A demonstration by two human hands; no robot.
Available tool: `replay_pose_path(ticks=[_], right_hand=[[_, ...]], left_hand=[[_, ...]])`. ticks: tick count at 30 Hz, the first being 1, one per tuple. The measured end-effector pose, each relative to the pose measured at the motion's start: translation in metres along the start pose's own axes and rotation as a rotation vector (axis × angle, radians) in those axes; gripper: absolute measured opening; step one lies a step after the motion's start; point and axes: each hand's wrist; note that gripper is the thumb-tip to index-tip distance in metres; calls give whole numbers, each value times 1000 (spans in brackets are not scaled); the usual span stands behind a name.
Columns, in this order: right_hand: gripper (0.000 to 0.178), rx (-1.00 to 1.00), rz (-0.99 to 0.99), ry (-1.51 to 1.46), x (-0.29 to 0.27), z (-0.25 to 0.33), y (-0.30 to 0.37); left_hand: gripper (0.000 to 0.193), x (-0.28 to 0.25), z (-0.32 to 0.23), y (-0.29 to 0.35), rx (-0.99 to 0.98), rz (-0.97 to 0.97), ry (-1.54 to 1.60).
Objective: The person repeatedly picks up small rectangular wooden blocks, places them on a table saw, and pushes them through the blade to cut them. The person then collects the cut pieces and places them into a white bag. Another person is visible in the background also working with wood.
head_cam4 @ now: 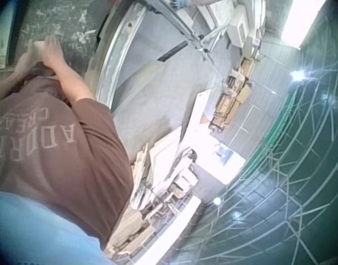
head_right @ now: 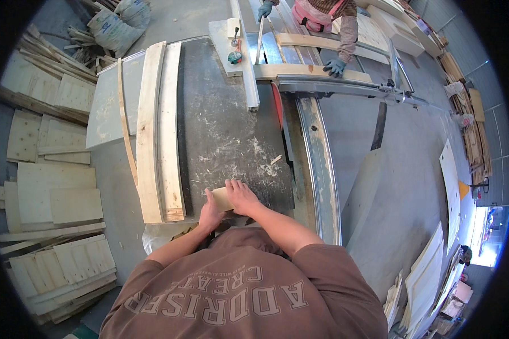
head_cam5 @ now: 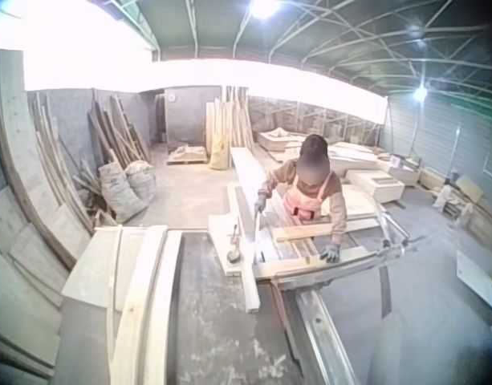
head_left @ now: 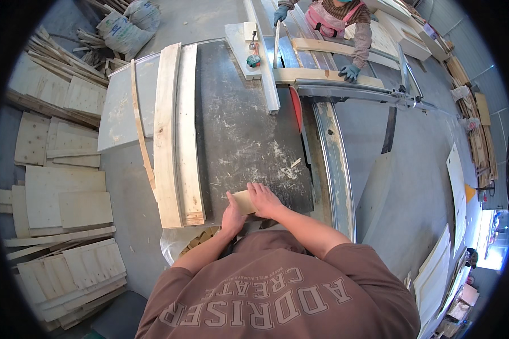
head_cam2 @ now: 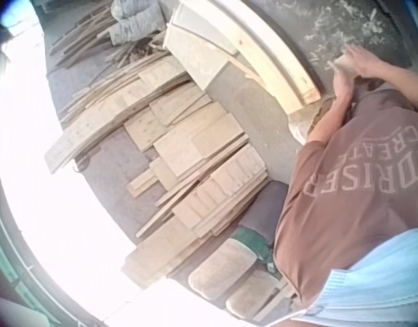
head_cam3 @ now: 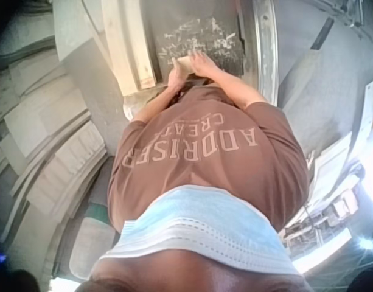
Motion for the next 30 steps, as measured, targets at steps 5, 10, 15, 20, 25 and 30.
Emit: replay_pose_path(ticks=[5,10,15,20,25,30], right_hand=[[101,398,-33,-370,19,7,11],[93,505,0,-669,67,-19,3],[98,570,13,-664,52,-10,3],[101,230,-74,-124,-7,17,13],[85,-49,48,318,-14,2,-1],[65,-60,64,374,-4,-5,-12]], left_hand=[[92,-4,-4,5,-139,-6,196],[53,12,-3,-7,-149,17,290],[69,2,-12,-4,-168,50,241],[111,-26,-31,9,149,-152,-329],[104,-25,-19,-17,290,13,-505],[69,-17,-15,-34,368,-73,-636]])
Point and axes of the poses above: each hand's wrist, its own y-axis away from the middle knuckle, its own x-axis out of the palm, z = x × y, and after that the axes turned 7 degrees about -y, right-handed
